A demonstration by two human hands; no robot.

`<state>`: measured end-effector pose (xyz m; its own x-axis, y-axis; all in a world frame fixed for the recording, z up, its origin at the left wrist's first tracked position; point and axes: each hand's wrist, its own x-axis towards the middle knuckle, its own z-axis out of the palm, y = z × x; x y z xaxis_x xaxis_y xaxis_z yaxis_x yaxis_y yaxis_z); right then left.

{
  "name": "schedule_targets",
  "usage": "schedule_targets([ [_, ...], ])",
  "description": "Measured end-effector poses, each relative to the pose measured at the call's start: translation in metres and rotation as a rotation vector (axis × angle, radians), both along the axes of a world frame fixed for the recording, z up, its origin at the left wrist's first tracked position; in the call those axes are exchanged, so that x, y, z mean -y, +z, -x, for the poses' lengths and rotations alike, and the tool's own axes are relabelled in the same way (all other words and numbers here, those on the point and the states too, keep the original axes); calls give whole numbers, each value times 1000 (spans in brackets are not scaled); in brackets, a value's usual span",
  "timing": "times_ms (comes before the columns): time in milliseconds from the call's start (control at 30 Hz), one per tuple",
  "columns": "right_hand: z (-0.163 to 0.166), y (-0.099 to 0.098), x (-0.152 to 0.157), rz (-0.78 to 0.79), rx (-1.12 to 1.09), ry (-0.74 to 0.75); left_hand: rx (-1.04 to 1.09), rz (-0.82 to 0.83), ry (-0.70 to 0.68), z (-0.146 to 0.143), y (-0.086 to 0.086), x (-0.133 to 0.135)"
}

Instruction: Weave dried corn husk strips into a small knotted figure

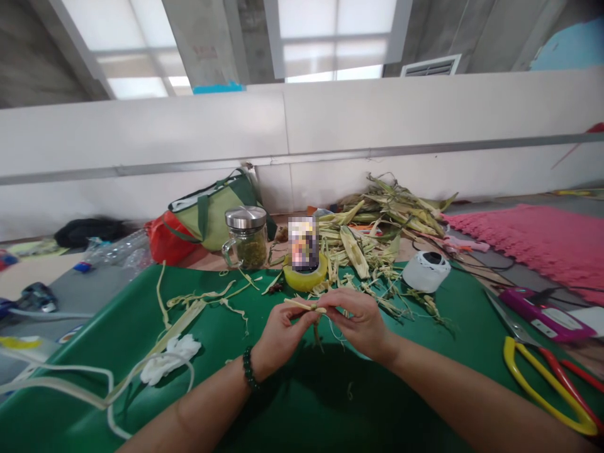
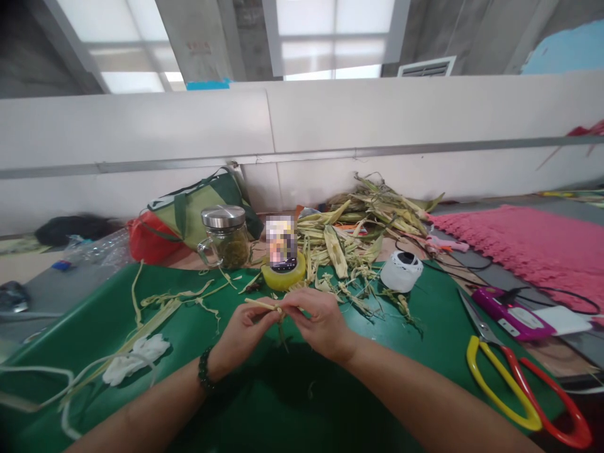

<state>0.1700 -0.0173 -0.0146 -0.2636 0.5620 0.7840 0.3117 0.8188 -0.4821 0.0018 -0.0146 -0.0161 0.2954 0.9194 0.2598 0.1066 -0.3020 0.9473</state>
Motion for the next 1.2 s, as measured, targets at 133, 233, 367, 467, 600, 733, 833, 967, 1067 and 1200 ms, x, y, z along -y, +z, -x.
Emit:
schedule_targets([
  [133, 1, -4, 2, -30, 60, -93, 59, 124, -14, -2, 1, 0],
  [233, 3, -10, 3, -43, 95, -174, 99, 195, -34, -2, 2, -1],
  [367, 5, -12, 4, -86, 135, -150, 192, 336, -36, -1, 2, -3],
  [467, 5, -9, 6, -22, 107, -101, 254, 428, -27, 1, 2, -5],
  [600, 6, -5, 6, 264, -97, -41, 317, 499, -7, 1, 4, -7],
  [733, 7, -2, -1, 630, -191, 41, 290, 517, 2, -1, 4, -5],
  [833, 7, 1, -8, 690, -169, 143, 238, 532, -74, -3, 4, -4],
  [967, 2, 5, -13, 795, -165, 260, 240, 594, -260, -1, 5, -5],
  [1067, -4, 6, -14, 861, -146, 347, 268, 634, -367, 1, 4, -5],
  [1200, -13, 10, -14, 678, 11, 367, 259, 678, -434, 4, -1, -4],
])
